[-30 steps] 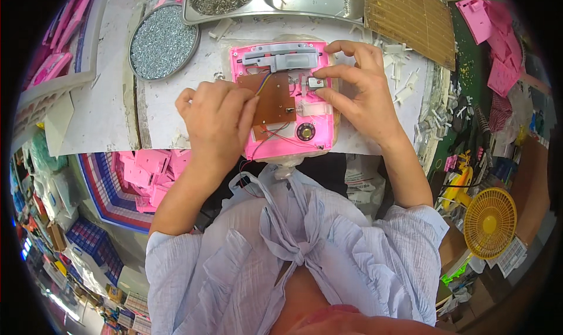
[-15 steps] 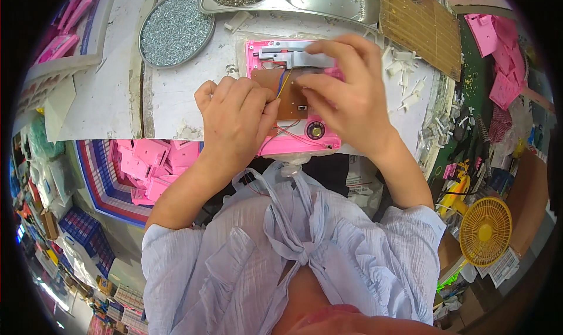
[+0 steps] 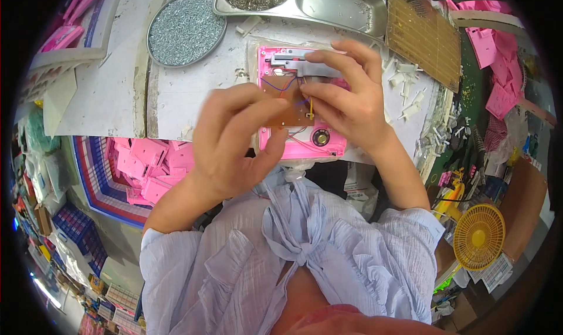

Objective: Assembling or repairing a pink electronic toy, including soldering wires and using a small screwdriver or drill.

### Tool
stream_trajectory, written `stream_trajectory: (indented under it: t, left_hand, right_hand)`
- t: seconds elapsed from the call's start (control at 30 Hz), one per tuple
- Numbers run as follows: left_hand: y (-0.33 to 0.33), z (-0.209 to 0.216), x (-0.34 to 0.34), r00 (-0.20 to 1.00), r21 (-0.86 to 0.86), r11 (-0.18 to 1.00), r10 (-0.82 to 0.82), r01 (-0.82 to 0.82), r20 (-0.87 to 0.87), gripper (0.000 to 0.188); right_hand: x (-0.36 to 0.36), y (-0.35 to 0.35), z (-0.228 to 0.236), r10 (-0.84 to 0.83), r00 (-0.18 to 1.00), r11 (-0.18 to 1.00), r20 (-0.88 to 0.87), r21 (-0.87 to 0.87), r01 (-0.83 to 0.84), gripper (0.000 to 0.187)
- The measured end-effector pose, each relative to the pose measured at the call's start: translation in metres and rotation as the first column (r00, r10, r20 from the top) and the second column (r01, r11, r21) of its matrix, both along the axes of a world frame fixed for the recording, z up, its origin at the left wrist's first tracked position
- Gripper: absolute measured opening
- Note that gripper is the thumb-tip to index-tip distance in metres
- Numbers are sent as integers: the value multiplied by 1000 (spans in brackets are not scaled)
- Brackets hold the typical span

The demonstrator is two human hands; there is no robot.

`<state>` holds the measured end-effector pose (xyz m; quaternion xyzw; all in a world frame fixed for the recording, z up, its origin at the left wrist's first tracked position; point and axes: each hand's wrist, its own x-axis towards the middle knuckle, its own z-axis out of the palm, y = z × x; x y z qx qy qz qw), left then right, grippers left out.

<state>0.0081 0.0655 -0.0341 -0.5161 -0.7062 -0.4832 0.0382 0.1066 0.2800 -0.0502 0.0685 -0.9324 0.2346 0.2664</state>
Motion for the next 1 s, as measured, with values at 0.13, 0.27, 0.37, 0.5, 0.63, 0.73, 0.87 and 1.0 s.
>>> stream_trajectory:
  t: [0.13,0.27,0.37,0.5,0.63,0.73,0.87,1.0]
  left_hand:
    - [37,-5,1,955,-51,986,-142,160,262,38]
    - [60,-11,-6,857,-161,917,-265,366,443,24]
    - [66,-1,-14,786,-245,856,-256,454,563,17]
    - [72,9,-15,690,-319,815,-131,484,712,14]
    - [67,8,-7,793,-359,852,-101,381,600,12]
    - [61,-4,-2,968,-315,925,-155,213,197,10]
    - [59,-13,10,993,-228,967,-101,112,62,18]
    - [59,-18,17,995,-230,970,-56,73,80,21]
  right_hand:
    - [16,8,-7,-8,997,993,-76,-116,-1,28]
    - [27,17,-5,-26,998,960,-52,-280,10,25]
    - [29,23,-7,-22,999,923,-27,-385,10,23]
    - [32,29,-10,21,1000,907,-22,-421,-28,27]
    - [71,40,10,-242,969,920,44,-309,243,31]
    - [161,63,15,-738,671,530,72,-554,642,21]
    - [274,106,12,-891,448,118,76,-914,389,25]
    - [299,136,10,-937,336,-33,93,-983,179,27]
